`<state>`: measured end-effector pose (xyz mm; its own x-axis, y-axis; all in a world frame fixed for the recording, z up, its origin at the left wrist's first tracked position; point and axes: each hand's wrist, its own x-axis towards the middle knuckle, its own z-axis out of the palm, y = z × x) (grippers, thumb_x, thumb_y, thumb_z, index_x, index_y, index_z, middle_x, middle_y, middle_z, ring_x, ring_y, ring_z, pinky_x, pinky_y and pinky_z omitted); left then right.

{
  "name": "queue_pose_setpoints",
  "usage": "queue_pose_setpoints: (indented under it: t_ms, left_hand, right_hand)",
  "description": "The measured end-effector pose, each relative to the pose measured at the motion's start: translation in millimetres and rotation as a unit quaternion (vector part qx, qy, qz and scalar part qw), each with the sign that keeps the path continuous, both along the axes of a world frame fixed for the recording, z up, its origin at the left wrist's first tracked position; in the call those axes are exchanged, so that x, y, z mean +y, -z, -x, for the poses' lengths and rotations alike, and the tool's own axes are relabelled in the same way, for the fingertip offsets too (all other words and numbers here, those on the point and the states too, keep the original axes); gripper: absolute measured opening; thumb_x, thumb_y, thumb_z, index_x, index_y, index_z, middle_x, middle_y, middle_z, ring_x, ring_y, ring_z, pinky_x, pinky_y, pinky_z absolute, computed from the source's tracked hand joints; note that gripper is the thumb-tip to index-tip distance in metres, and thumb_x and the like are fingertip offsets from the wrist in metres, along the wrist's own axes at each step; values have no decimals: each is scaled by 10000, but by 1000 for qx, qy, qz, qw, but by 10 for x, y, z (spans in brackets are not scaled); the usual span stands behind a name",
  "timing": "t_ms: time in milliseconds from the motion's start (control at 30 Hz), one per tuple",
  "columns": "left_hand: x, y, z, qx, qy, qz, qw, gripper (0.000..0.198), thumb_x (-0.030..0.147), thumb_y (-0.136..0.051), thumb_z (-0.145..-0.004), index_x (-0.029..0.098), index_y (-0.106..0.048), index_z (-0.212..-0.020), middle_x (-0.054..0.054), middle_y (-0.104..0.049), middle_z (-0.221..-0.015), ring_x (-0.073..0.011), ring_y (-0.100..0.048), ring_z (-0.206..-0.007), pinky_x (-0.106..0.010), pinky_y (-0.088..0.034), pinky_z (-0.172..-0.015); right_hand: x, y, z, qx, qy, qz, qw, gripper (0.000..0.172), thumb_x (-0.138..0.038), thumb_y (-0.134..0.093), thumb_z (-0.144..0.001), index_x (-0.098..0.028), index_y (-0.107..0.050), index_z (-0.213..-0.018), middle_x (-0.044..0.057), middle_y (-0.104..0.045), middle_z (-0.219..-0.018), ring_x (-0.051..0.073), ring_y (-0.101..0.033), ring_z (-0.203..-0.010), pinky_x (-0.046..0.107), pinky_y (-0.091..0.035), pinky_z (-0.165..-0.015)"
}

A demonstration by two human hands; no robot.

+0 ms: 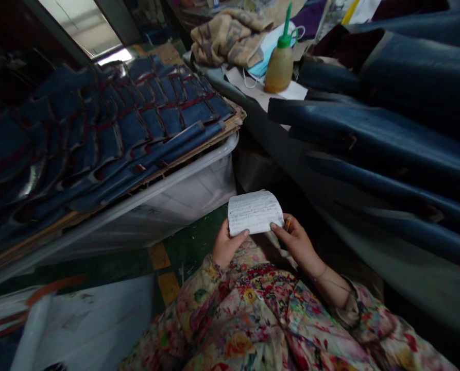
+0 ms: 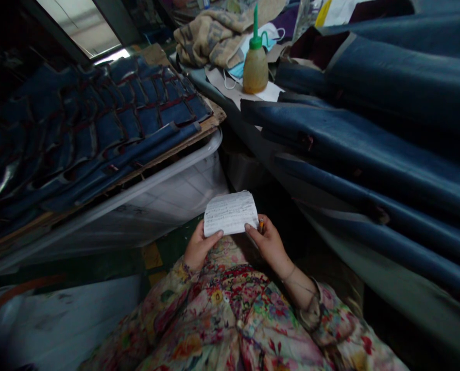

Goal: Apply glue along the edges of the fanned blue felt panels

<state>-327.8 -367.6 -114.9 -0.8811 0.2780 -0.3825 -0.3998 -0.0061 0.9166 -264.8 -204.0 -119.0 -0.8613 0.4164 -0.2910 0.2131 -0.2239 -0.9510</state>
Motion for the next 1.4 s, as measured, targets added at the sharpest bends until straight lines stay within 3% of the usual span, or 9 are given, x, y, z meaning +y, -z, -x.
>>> queue_pose_setpoints:
  t_ms: [233,467,1400]
  left_hand:
    - [37,2,-6,8,-14,7,1000,472,308,-751,-592,174,-558,-1002,-19,-674,-886,-160,-612,-753,-253,-487,-639]
    - [72,-28,-14,24,-32,4,999,457,261,-742,-605,162,-561,-1013,-37,-679,-963,-174,-615,-871,-285,-466,-807]
    - [108,-67,-26,31,-32,17,999,444,242,-725,-613,170,-568,-1022,-31,-680,-972,-178,-613,-890,-296,-469,-821]
  right_hand:
    - [-2,20,-9,0,0,1,1000,354,-444,-674,-677,-204,-528,-894,13,-603,-825,168,-550,-768,303,-439,-740]
    - [1,8,-5,-5,5,-8,1000,343,-442,-677,-672,-209,-532,-878,11,-607,-805,170,-547,-763,302,-440,-722]
    - [18,-13,-12,-12,6,0,1000,364,-462,-676,-658,-216,-527,-881,23,-611,-836,189,-550,-792,329,-433,-762]
